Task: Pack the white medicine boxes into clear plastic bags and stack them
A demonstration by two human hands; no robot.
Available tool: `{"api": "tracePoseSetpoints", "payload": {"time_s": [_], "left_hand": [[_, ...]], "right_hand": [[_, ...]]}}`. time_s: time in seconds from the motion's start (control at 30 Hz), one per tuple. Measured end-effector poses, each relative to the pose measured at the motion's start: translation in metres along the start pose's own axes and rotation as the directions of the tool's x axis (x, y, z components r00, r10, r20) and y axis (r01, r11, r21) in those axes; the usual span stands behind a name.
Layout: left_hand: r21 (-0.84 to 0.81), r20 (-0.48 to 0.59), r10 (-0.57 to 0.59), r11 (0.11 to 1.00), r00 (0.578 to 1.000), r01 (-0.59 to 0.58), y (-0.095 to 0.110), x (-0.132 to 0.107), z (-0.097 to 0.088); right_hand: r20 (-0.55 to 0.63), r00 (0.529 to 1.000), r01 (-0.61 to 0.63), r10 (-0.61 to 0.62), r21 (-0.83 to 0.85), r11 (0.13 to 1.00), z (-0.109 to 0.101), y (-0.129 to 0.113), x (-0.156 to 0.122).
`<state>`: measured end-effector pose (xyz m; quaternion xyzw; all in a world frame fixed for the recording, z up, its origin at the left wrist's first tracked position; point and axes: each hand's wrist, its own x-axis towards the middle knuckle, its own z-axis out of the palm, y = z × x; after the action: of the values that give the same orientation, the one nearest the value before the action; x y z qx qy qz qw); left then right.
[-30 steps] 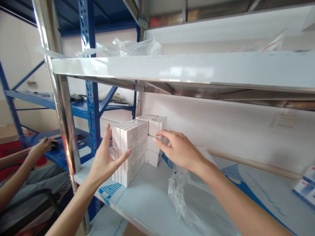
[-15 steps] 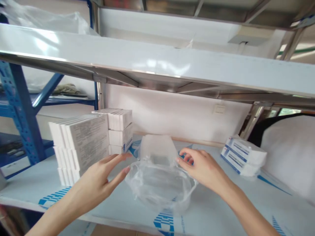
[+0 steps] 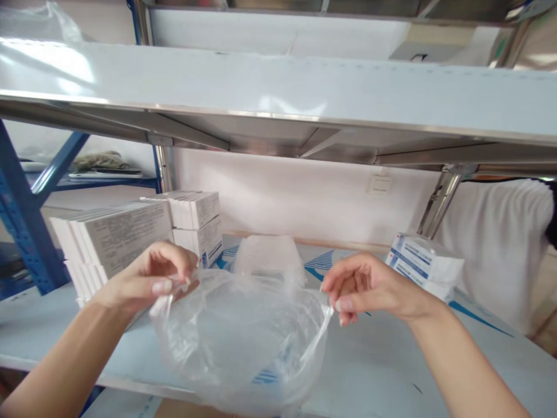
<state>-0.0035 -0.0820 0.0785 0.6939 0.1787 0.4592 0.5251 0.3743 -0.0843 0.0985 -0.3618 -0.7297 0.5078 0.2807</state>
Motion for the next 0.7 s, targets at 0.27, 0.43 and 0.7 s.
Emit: {"api": "tracePoseSetpoints", "payload": {"time_s": [0.27,0.43,0.7], "left_hand": [[-0.014,-0.213,-0.211,0.977,0.954,0.213,-0.033,0.076,0.018],[-0.034,-0.139,-0.261,0.965,0.955,0.259,-0.078,0.097,0.034],[0.025,-0.169,-0.154,0.987,0.974,0.16,-0.094,0.086,0.038]], "right_hand": [[-0.31,0.941,0.172,-0.138,0.084,0.982,0.0,0.012,0.052],[-0.204,0.969,0.148,-0.141,0.016,0.989,0.034,0.039,0.082],[-0.456,0.882,0.167,-0.119,0.065,0.984,0.031,0.071,0.098]]}}
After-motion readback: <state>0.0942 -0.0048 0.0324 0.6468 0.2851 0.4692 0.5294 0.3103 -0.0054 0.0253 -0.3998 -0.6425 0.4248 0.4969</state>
